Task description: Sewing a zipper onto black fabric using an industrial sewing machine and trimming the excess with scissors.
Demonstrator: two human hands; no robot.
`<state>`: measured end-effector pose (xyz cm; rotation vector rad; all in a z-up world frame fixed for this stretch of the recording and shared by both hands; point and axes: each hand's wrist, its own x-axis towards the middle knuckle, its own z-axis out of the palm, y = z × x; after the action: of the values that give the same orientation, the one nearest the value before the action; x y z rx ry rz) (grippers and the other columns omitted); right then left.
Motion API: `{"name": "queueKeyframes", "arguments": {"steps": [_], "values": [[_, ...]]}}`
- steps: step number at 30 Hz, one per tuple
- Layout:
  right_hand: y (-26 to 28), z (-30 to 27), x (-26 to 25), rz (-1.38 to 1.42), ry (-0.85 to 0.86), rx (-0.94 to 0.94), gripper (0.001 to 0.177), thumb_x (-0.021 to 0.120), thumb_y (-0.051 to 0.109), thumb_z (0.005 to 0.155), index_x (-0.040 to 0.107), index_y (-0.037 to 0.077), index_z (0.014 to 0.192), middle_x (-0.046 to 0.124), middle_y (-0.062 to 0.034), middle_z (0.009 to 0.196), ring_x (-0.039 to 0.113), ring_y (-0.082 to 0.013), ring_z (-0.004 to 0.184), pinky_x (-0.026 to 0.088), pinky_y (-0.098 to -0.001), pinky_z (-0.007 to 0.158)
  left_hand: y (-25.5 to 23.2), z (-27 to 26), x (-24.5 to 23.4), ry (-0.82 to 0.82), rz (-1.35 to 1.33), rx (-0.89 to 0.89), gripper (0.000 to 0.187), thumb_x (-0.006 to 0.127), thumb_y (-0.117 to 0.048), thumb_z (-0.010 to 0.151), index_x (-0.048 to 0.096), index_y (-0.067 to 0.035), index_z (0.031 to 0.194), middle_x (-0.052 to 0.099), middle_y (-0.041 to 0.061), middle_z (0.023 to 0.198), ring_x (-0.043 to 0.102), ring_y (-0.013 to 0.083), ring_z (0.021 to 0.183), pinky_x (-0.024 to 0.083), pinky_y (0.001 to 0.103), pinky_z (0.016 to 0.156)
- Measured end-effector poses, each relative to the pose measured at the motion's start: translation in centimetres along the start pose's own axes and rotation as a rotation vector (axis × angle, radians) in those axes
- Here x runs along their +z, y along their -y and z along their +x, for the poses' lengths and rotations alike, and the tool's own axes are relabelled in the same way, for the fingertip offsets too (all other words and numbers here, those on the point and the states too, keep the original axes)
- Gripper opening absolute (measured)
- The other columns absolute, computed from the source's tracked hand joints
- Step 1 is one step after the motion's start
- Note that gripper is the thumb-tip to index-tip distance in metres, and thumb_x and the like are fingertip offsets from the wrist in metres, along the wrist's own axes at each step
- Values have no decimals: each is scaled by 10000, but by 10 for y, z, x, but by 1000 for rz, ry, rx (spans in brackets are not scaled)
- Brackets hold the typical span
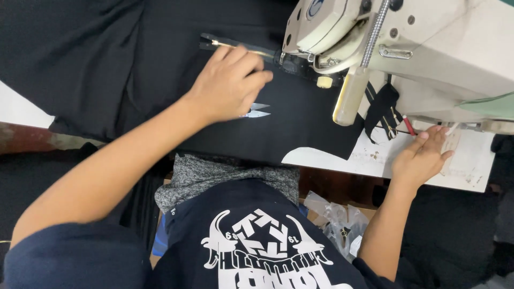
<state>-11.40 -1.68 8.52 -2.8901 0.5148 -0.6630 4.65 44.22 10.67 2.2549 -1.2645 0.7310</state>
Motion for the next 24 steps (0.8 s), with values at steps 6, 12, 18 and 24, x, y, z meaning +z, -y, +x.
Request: {"name": "queueKeyframes", "arguments": {"steps": [6, 12, 18, 24], "values": [[-1, 3, 2, -36, 58, 22, 576, 300, 243, 1176, 543, -183, 1477, 491, -388, 1507, 437, -499, 1423, 135, -595, 1160, -38, -32, -10, 280, 3, -156, 239, 733, -300, 918, 746, -140, 1095, 573, 26, 952, 551, 249, 838, 426, 384, 663], [-1, 3, 0, -39, 56, 8, 509, 362, 161, 1153, 562, -194, 1458, 508, -396, 1487, 450, -518, 1402, 153, -641, 1133, -37, -40, -13, 204, 79, -56, 263, 755, -282, 962, 704, -129, 1169, 582, 7, 995, 533, 211, 848, 438, 339, 709], [-4, 4, -3, -57, 69, -7, 480, 391, 118, 1140, 571, -201, 1451, 524, -403, 1475, 478, -514, 1390, 151, -636, 1131, -39, -43, -13, 122, 87, -47, 120, 646, -204, 1067, 724, -117, 1095, 586, -5, 932, 509, 200, 803, 405, 326, 667], [-35, 8, -3, -148, 105, -145, 486, 424, 145, 1162, 688, -200, 1380, 639, -408, 1390, 567, -529, 1324, 170, -710, 1072, -43, -43, -8, 66, 155, -60, 178, 539, -147, 1096, 609, -144, 932, 491, -8, 836, 461, 169, 679, 361, 302, 601]]}}
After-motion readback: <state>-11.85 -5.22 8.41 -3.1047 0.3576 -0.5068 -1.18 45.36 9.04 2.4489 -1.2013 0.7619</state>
